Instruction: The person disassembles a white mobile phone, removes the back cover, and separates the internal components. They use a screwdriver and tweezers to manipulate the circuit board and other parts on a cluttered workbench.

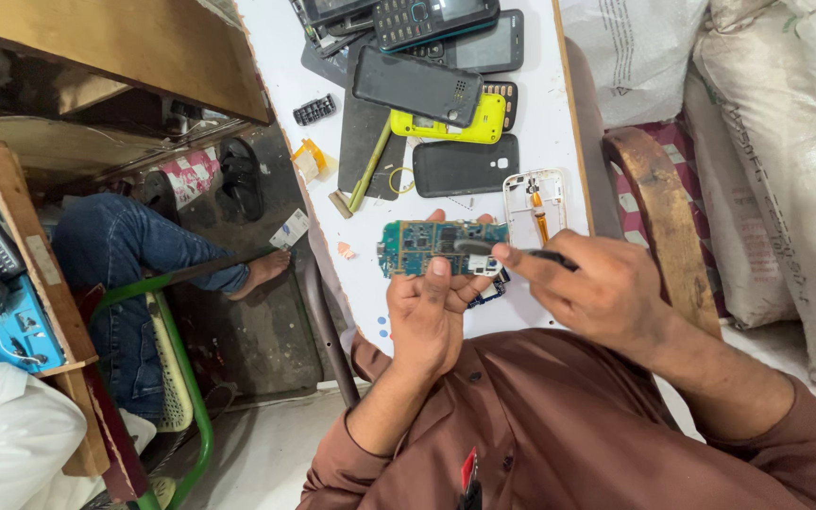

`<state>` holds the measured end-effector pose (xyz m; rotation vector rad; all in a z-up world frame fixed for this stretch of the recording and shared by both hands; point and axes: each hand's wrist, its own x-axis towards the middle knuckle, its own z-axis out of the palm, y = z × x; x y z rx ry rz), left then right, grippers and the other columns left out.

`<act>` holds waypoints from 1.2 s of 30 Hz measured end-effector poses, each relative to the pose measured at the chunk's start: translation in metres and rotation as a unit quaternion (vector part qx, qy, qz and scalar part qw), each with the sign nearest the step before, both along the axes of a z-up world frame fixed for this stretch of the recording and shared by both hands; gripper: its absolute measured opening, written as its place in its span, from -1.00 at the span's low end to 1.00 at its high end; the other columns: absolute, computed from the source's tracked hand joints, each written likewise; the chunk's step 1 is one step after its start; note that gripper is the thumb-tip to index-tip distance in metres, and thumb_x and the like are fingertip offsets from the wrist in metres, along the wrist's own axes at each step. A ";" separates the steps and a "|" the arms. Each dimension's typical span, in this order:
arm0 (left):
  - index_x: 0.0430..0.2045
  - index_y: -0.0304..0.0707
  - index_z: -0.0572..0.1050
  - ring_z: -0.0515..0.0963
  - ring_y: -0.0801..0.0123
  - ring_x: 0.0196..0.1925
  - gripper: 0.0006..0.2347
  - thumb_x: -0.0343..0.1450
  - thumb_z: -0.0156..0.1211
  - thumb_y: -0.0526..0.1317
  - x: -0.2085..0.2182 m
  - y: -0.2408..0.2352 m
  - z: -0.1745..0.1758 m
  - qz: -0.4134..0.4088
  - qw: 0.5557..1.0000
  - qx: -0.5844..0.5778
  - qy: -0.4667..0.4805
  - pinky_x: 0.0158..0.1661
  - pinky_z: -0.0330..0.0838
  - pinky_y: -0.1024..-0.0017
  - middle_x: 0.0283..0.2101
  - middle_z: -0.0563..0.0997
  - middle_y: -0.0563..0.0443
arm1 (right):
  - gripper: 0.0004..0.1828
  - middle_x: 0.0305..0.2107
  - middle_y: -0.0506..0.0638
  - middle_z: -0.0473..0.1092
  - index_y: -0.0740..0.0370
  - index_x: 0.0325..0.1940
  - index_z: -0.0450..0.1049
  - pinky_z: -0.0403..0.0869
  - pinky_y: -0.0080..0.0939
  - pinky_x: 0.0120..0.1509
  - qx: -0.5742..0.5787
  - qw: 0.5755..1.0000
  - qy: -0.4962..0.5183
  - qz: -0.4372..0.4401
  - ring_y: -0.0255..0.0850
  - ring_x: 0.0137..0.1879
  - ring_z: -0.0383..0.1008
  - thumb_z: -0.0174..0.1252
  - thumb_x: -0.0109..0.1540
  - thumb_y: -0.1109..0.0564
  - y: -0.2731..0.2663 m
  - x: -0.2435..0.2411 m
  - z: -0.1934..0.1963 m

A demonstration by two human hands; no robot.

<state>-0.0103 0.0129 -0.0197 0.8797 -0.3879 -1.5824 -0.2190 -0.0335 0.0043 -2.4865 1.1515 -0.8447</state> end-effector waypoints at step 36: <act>0.45 -0.44 0.08 0.55 0.02 0.26 -0.49 0.61 0.02 -0.21 0.009 -0.003 0.001 0.029 0.999 -0.005 0.034 0.21 0.50 0.09 0.32 0.42 -0.36 | -0.43 -0.55 -0.10 0.30 -0.11 0.23 0.57 0.33 -0.18 -0.48 0.034 0.999 0.035 0.004 -0.25 -0.55 0.30 0.36 0.14 0.25 -0.002 0.005 0.004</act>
